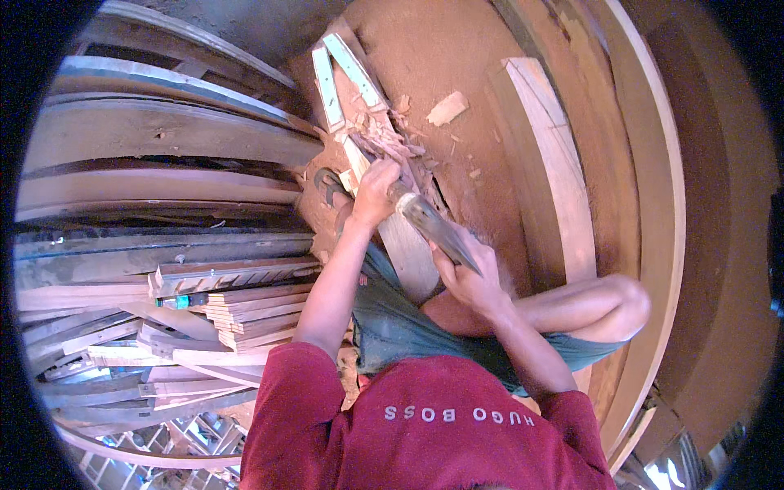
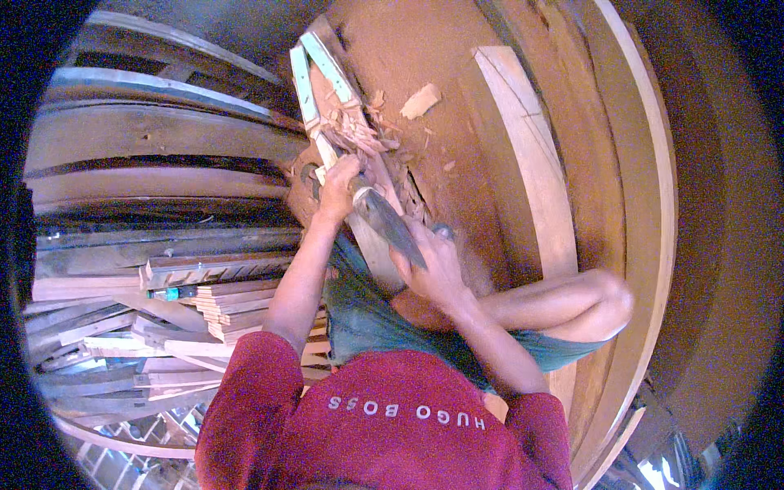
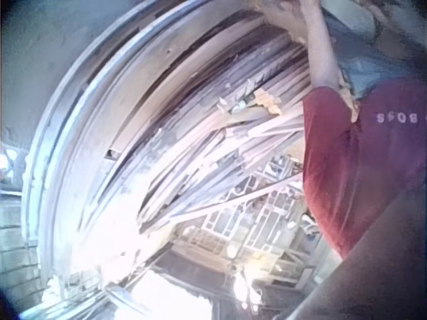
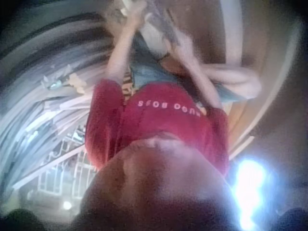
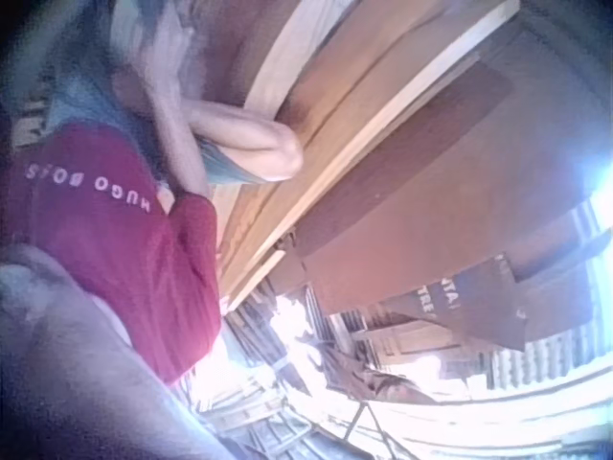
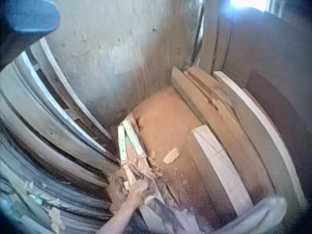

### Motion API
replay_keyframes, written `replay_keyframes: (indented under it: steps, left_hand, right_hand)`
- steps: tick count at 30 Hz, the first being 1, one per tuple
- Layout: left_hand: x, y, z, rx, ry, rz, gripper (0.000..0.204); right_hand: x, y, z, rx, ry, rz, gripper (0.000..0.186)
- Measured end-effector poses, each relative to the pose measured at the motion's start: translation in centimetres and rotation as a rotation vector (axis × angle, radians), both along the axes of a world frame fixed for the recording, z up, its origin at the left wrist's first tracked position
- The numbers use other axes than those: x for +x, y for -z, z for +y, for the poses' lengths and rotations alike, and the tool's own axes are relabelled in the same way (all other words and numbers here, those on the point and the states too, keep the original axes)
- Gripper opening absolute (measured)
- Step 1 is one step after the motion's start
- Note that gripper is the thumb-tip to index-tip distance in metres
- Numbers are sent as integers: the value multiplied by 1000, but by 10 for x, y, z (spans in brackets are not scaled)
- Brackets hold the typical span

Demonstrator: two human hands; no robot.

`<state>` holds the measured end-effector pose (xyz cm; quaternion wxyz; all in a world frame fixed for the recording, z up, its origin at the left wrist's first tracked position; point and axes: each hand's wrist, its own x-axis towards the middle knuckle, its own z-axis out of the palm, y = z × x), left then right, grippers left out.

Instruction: The person sits cross-legged on the floor and uses a mallet to strike a chisel, carving a piece of wood held between their legs. Wood shavings accumulate on the floor as the person continues to shape the wood.

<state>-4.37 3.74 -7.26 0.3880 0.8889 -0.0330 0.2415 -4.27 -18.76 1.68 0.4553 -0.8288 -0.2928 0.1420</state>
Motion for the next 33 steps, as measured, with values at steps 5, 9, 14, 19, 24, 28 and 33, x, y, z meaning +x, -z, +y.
replay_keyframes:
  steps: [5,9,14,19,24,28,33]
  left_hand:
    - [-11,11,4,-32,19,92,21]
    - [-4,11,5,-18,1,84,19]
    - [-10,13,5,16,-21,160,20]
    - [22,30,-24,-397,-612,46,19]
    - [75,-6,-24,-56,-426,-168,21]
    - [42,-12,-15,-166,-168,43,22]
    - [13,0,4,-94,-155,54,22]
  right_hand:
    - [3,22,2,-108,-67,-51,30]
    - [3,14,2,-32,-19,-72,30]
    - [-5,48,-19,-57,-148,1,28]
    - [7,12,-1,-41,35,72,30]
    - [7,-8,-13,58,147,84,20]
    - [3,-10,-21,103,181,32,21]
    - [3,-4,-19,129,130,54,22]
